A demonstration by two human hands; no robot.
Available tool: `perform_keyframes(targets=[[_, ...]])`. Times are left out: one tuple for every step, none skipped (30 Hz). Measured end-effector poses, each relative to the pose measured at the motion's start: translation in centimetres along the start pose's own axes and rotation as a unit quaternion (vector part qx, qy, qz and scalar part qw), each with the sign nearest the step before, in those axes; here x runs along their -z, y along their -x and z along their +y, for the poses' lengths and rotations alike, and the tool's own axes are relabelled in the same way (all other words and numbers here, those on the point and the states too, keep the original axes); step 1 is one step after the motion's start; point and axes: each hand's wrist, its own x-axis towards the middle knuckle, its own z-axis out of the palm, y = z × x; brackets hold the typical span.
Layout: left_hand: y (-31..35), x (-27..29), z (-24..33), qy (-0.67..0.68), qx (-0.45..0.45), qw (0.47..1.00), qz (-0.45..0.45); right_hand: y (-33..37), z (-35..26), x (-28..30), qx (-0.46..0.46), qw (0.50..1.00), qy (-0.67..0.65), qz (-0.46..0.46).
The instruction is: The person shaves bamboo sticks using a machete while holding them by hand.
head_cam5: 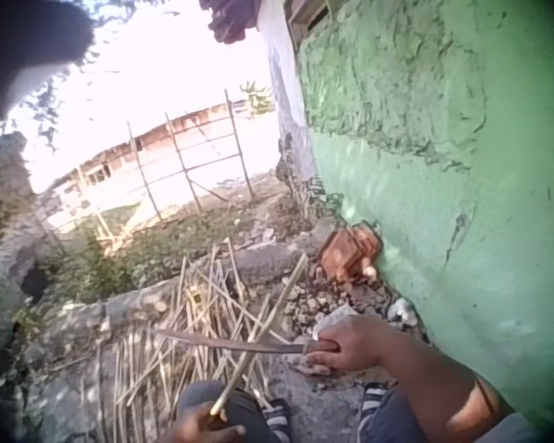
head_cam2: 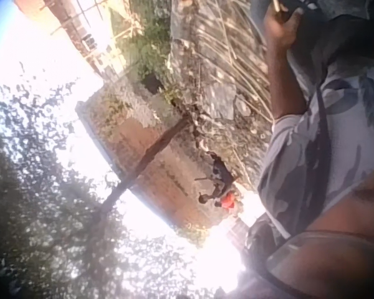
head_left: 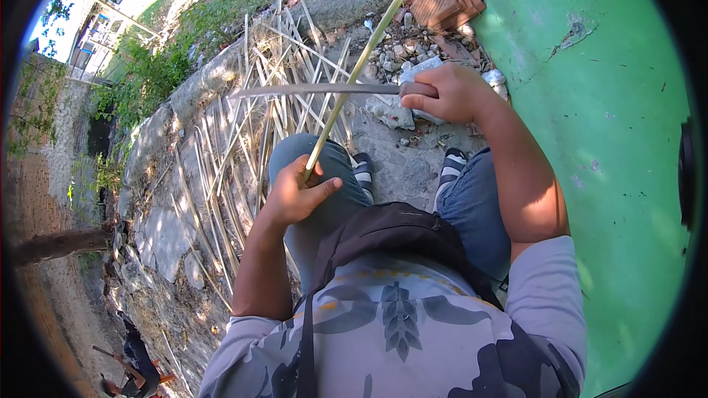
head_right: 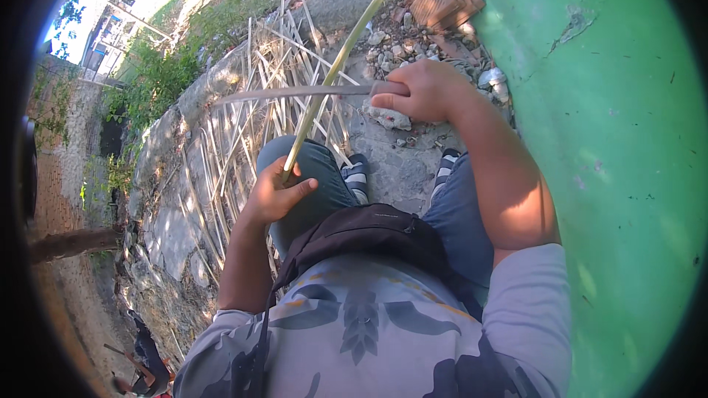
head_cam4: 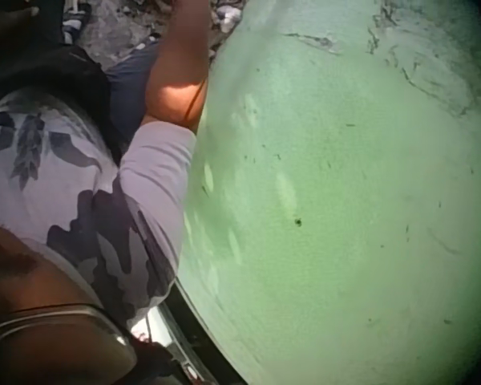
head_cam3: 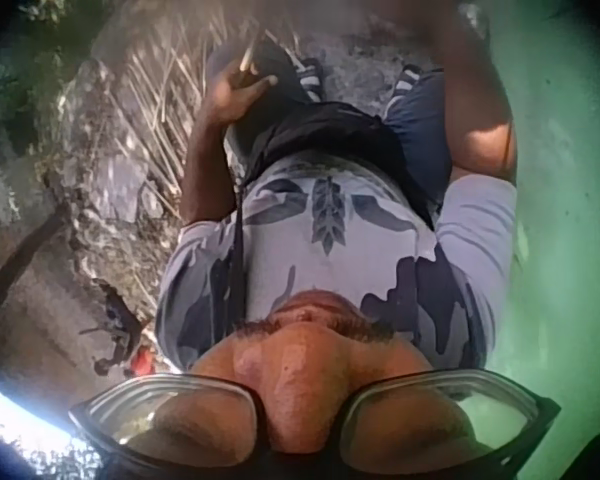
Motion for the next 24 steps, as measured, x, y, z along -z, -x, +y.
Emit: perform_keyframes(targets=[[-0.3,-0.2,0.0,-0.021,-0.001,1.0,-0.01,0.2,1.7,0.1,-0.029,0.998,-0.049,0.016],[-0.5,-0.3,0.2,-0.02,-0.003,1.0,-0.011,-0.1,3.1,-0.4,-0.03,0.998,-0.047,0.017],[-0.7,-0.4,0.4,-0.059,-0.005,0.998,-0.01,-0.3,4.4,-1.0,-0.062,0.995,-0.031,0.072],[-0.9,-0.4,0.6,-0.097,-0.008,0.995,-0.006,-0.6,4.6,-1.2,-0.091,0.988,-0.015,0.127],[-1.0,-0.5,0.8,-0.097,-0.011,0.995,-0.006,-0.9,4.8,-1.4,-0.113,0.987,0.002,0.112],[-0.9,-0.7,1.1,-0.117,-0.021,0.993,-0.002,-0.8,5.0,-1.5,-0.115,0.987,0.004,0.115],[-0.7,-0.6,1.2,-0.137,-0.028,0.99,0.008,-0.8,4.1,-1.8,-0.086,0.991,-0.02,0.1],[-0.6,-0.4,0.8,-0.138,-0.026,0.99,0.01,-0.6,2.6,-2.0,-0.06,0.994,-0.043,0.083],[-0.6,-0.2,0.4,-0.085,-0.017,0.996,0.011,-0.5,1.0,-1.9,-0.037,0.998,-0.035,0.047],[-0.3,-0.1,0.0,-0.032,-0.007,0.999,0.015,-0.3,-0.8,-1.7,-0.034,0.998,-0.038,0.044],[-0.1,-0.2,0.0,-0.032,-0.005,0.999,0.016,-0.2,-2.2,-1.3,-0.021,1.0,0.001,0.023],[0.2,-0.2,0.2,-0.018,0.0,1.0,0.023,-0.1,-2.9,-1.2,-0.007,0.999,0.04,0.001],[0.2,-0.3,0.4,-0.004,0.002,1.0,0.024,-0.3,-2.3,-1.2,-0.01,0.999,0.047,0.008],[-0.1,-0.5,0.4,-0.004,0.0,1.0,0.02,-0.5,-0.9,-1.5,-0.014,0.999,0.049,0.01],[-0.3,-0.9,0.3,-0.028,0.001,0.999,0.02,-0.6,0.7,-2.1,-0.039,0.998,0.028,0.045],[-0.4,-1.0,0.3,-0.051,0.004,0.998,0.025,-0.7,1.4,-2.0,-0.058,0.995,0.006,0.08],[-0.5,-1.0,0.5,-0.051,0.003,0.998,0.026,-0.7,2.0,-1.9,-0.08,0.991,0.0,0.11],[-0.6,-1.0,0.8,-0.091,0.009,0.995,0.027,-0.7,2.3,-2.1,-0.08,0.991,0.002,0.111],[-0.7,-1.0,1.0,-0.131,0.015,0.991,0.029,-0.8,2.1,-2.1,-0.078,0.992,0.002,0.096],[-0.7,-0.9,0.8,-0.131,0.013,0.991,0.029,-0.7,1.9,-2.1,-0.077,0.994,0.002,0.081],[-0.8,-0.7,0.4,-0.081,0.005,0.997,0.02,-0.6,1.4,-2.4,-0.046,0.995,-0.029,0.081],[-0.5,-0.6,0.1,-0.031,0.001,0.999,0.012,-0.6,0.8,-2.7,-0.046,0.995,-0.031,0.08],[-0.5,-0.5,0.0,-0.031,0.003,0.999,0.012,-0.5,0.2,-3.1,-0.008,0.998,-0.012,0.064],[-0.5,-0.5,-0.1,-0.017,0.002,1.0,0.013,-0.6,-0.4,-3.4,0.03,0.998,0.006,0.048]])
